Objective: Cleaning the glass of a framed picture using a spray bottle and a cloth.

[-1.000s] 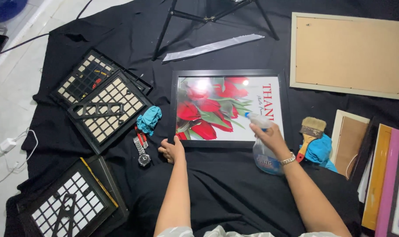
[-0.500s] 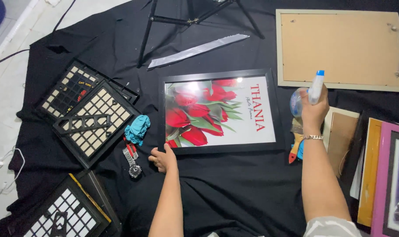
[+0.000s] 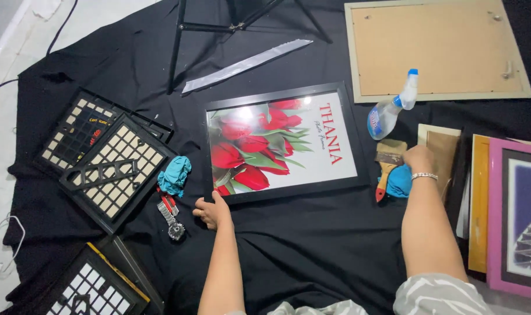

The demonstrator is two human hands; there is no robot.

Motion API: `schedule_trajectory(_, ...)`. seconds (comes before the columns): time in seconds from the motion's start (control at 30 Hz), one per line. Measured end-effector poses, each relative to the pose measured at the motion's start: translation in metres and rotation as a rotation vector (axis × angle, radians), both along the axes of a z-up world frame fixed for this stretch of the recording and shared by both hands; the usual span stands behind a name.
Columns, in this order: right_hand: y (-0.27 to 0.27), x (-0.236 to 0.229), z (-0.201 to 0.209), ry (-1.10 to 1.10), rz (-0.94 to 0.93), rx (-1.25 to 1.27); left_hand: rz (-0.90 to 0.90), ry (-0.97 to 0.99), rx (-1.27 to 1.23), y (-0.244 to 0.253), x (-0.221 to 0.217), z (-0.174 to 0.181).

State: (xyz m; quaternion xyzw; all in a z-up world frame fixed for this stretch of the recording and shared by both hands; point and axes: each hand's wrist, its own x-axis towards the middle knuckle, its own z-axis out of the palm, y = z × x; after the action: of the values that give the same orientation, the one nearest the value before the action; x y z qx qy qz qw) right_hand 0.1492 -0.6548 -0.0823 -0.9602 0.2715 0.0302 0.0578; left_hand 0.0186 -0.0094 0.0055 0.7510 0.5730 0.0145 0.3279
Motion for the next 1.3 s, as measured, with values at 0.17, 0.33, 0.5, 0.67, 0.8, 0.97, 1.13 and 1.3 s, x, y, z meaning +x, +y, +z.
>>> schedule_trajectory(0.17, 0.134, -0.047, 0.133, 0.509, 0.095, 0.025, 0.010, -0.045, -0.052, 0.003, 0.000, -0.002)
schedule_trajectory(0.33, 0.117, -0.039, 0.088, 0.375, -0.042, 0.201, -0.040, -0.004, -0.032, 0.022, 0.006, -0.029)
schedule_trajectory(0.5, 0.107, -0.055, 0.107, 0.146, -0.173, 0.246, -0.218, 0.119, -0.002, 0.055, 0.016, -0.018)
schedule_trajectory(0.67, 0.090, -0.053, 0.087, 0.081, -0.114, 0.288, -0.447, 0.187, -0.049, 0.058, 0.024, -0.003)
schedule_trajectory(0.8, 0.091, -0.048, 0.136, -0.064, -0.108, -0.273, -0.466, 0.212, -0.191, 0.051, 0.020, 0.045)
schedule_trajectory(0.97, 0.117, -0.013, 0.168, -0.225, 0.213, 0.216, -0.460, 0.176, -0.240, 0.049, 0.029, 0.058)
schedule_trajectory(1.13, 0.226, 0.008, 0.164, -0.161, 0.371, 0.534, -0.555, 0.153, -0.162, 0.061, 0.026, 0.023)
schedule_trajectory(1.3, 0.319, 0.036, 0.087, -0.440, 0.585, 0.505, -0.587, 0.127, -0.228, 0.069, 0.027, -0.014)
